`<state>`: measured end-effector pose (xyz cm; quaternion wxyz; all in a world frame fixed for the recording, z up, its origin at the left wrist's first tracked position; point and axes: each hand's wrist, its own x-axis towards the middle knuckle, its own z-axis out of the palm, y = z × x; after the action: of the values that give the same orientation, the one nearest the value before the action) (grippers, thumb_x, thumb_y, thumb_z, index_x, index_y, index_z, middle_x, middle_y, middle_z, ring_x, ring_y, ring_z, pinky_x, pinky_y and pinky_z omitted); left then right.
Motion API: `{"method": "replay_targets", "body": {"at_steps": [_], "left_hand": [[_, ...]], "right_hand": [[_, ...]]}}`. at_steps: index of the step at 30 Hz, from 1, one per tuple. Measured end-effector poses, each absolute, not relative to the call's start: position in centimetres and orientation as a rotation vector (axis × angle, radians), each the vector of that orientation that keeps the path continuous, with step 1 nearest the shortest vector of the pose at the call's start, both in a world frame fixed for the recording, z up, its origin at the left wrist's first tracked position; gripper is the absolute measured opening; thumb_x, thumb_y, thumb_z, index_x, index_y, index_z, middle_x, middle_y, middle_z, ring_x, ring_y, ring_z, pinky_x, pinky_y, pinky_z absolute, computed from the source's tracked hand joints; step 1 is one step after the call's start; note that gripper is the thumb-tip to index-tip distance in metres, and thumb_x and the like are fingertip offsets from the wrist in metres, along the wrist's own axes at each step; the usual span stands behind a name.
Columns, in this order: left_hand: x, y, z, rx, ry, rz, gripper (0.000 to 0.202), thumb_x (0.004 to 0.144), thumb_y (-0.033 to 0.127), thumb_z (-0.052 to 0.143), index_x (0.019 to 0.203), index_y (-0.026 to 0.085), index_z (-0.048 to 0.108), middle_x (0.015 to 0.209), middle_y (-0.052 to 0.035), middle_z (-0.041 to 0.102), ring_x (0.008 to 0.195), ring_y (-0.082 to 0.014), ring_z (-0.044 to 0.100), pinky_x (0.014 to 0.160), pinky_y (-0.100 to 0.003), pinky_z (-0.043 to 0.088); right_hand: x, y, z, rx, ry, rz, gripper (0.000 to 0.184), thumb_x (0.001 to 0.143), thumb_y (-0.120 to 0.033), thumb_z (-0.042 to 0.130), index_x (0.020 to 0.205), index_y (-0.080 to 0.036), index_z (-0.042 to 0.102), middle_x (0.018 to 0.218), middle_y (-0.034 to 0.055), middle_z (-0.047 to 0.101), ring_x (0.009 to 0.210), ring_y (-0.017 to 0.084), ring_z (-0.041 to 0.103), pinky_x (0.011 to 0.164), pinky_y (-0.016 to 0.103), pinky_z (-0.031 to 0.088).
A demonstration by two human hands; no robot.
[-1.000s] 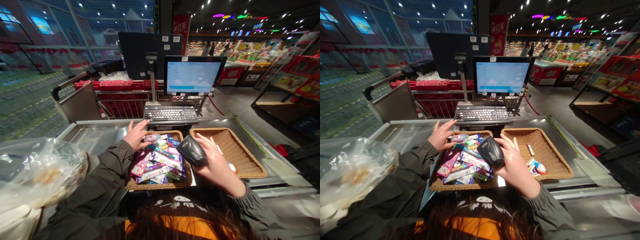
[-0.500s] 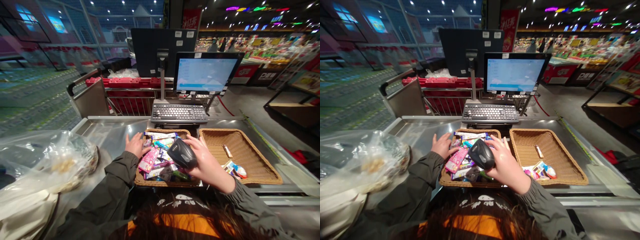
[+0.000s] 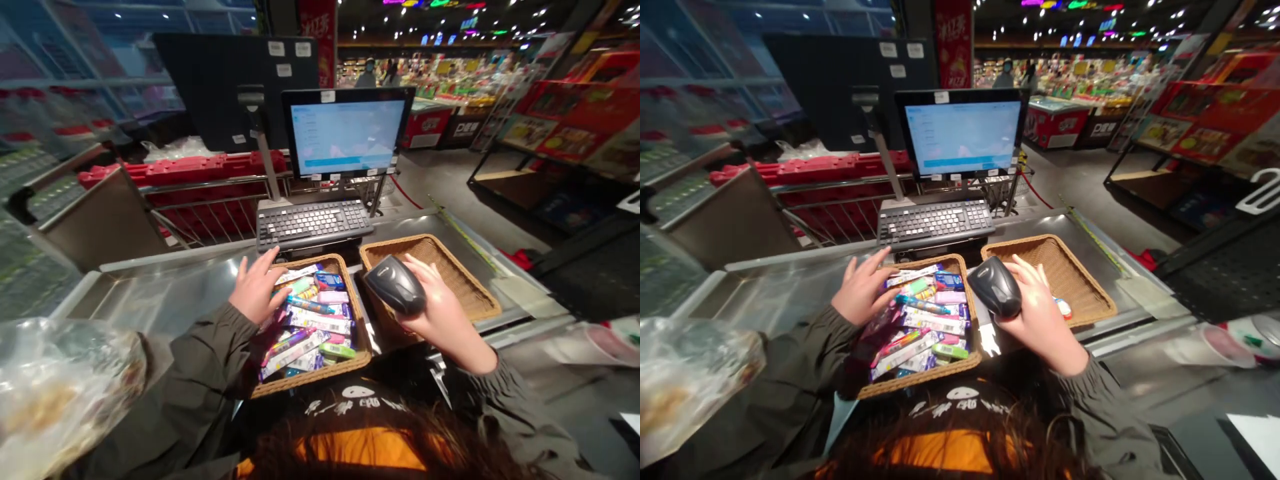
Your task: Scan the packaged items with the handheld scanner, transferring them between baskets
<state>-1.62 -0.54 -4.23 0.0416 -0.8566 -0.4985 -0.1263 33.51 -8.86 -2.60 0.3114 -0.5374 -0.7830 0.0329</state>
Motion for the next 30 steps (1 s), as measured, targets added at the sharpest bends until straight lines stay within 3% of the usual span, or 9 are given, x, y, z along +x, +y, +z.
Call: {"method": "replay_targets", "body": {"at_steps": [9, 15, 21, 27, 30], "left_hand": [[14.2, 3.1, -3.3, -3.031, -0.837, -0.332, 0.032, 0.088, 0.039, 0.063, 0.113, 0.018, 0.067, 0.156, -0.0174, 0.039, 0.146, -0.0355, 0.032, 0.116, -0.068, 0.015], [25.2, 5.0, -8.0, -3.256, -0.543, 0.151, 0.048, 0.077, 0.044, 0.074, 0.120, 0.023, 0.067, 0.157, -0.0148, 0.038, 0.146, -0.0370, 0.030, 0.115, -0.070, 0.015], [32.4, 5.3, -14.6, -3.346, -0.187, 0.585, 0.060, 0.069, 0.026, 0.079, 0.126, 0.039, 0.065, 0.164, -0.0024, 0.025, 0.149, -0.0353, 0.022, 0.116, -0.067, 0.015], [35.8, 4.4, -19.6, -3.425, -0.396, 0.871, 0.043, 0.078, 0.033, 0.071, 0.120, 0.033, 0.069, 0.148, 0.0010, 0.053, 0.140, -0.0325, 0.041, 0.122, -0.054, 0.015], [35.5, 6.4, -19.9, -3.378, -0.493, 0.794, 0.048, 0.074, 0.025, 0.070, 0.122, 0.026, 0.068, 0.146, -0.0020, 0.055, 0.142, -0.0339, 0.037, 0.124, -0.052, 0.008]], "right_hand": [[43.0, -11.7, -4.3, -1.738, -1.785, -0.081, 0.057, 0.078, -0.040, 0.068, 0.129, -0.019, 0.054, 0.134, 0.0198, 0.059, 0.136, 0.044, 0.045, 0.109, 0.074, 0.030], [45.7, -12.8, -4.6, -1.764, -1.721, -0.037, 0.057, 0.078, -0.042, 0.069, 0.127, -0.019, 0.054, 0.134, 0.0204, 0.059, 0.135, 0.044, 0.046, 0.108, 0.076, 0.030], [48.2, -12.6, -4.9, -1.785, -1.692, 0.036, 0.056, 0.076, -0.036, 0.068, 0.127, -0.020, 0.052, 0.133, 0.0194, 0.059, 0.137, 0.042, 0.045, 0.110, 0.075, 0.030], [50.2, -11.5, -5.4, -1.780, -1.700, 0.083, 0.057, 0.076, -0.035, 0.067, 0.129, -0.019, 0.052, 0.135, 0.0198, 0.058, 0.138, 0.042, 0.044, 0.111, 0.074, 0.028], [51.0, -11.0, -5.5, -1.774, -1.693, 0.088, 0.060, 0.077, -0.037, 0.068, 0.131, -0.019, 0.051, 0.136, 0.0195, 0.058, 0.138, 0.041, 0.044, 0.112, 0.073, 0.027]]}}
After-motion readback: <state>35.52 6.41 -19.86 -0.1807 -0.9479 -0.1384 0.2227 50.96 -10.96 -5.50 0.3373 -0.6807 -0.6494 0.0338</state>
